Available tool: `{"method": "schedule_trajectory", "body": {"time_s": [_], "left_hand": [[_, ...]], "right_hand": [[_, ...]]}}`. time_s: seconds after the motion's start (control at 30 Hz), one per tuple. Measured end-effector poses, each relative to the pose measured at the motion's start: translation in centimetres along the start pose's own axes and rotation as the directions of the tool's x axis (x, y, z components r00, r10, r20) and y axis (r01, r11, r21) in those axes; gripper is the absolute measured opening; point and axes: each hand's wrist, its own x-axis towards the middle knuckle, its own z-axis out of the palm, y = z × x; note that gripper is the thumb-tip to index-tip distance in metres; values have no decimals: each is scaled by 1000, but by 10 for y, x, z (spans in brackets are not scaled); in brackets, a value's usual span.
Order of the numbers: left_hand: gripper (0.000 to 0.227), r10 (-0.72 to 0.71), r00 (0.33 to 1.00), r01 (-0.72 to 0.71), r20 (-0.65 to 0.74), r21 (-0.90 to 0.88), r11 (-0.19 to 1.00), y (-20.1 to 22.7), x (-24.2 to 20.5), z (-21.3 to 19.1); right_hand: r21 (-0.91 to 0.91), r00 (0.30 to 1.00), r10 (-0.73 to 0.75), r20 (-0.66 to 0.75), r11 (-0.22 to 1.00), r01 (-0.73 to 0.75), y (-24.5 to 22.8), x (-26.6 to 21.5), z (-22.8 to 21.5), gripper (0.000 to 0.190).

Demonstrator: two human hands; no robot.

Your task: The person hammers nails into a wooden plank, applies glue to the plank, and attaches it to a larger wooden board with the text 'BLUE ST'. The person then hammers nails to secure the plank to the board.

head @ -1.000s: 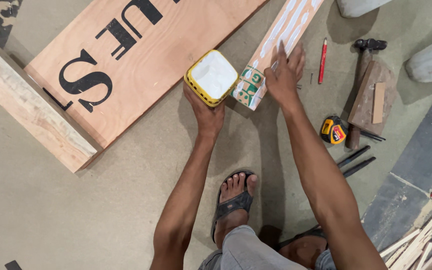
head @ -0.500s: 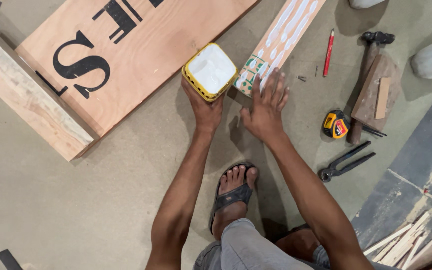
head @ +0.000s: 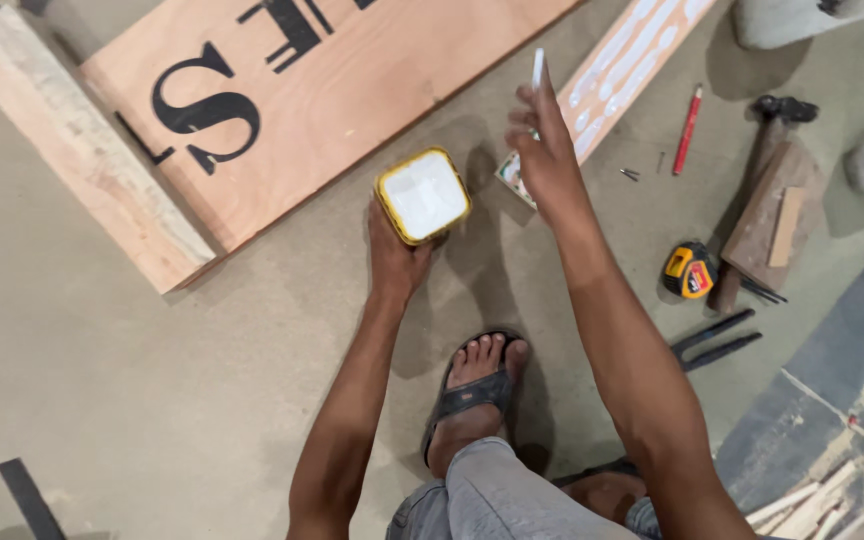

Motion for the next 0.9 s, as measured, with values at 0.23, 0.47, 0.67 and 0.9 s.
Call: {"method": "schedule_trajectory", "body": {"time_s": [0.23,0.47,0.67,0.9], "left_hand": [[80,-90,987,71,134,142,987,-16,-2,-35],[70,-140,982,111,125,218,970,-15,8,-29],[59,-90,987,18,133,462,887,-21,29,-22],[54,-92,992,45,92,421,906,-27,29,-14]], "right_hand": [[-659,963,253,-91,710,-249,54,123,48,102],[-887,952,304,-30,431,-166,53,110,60,102],[-959,966,177,188,-178,219,50,89,81,84],[-880,836,352,421,-66,471,12,86,69,78]]}}
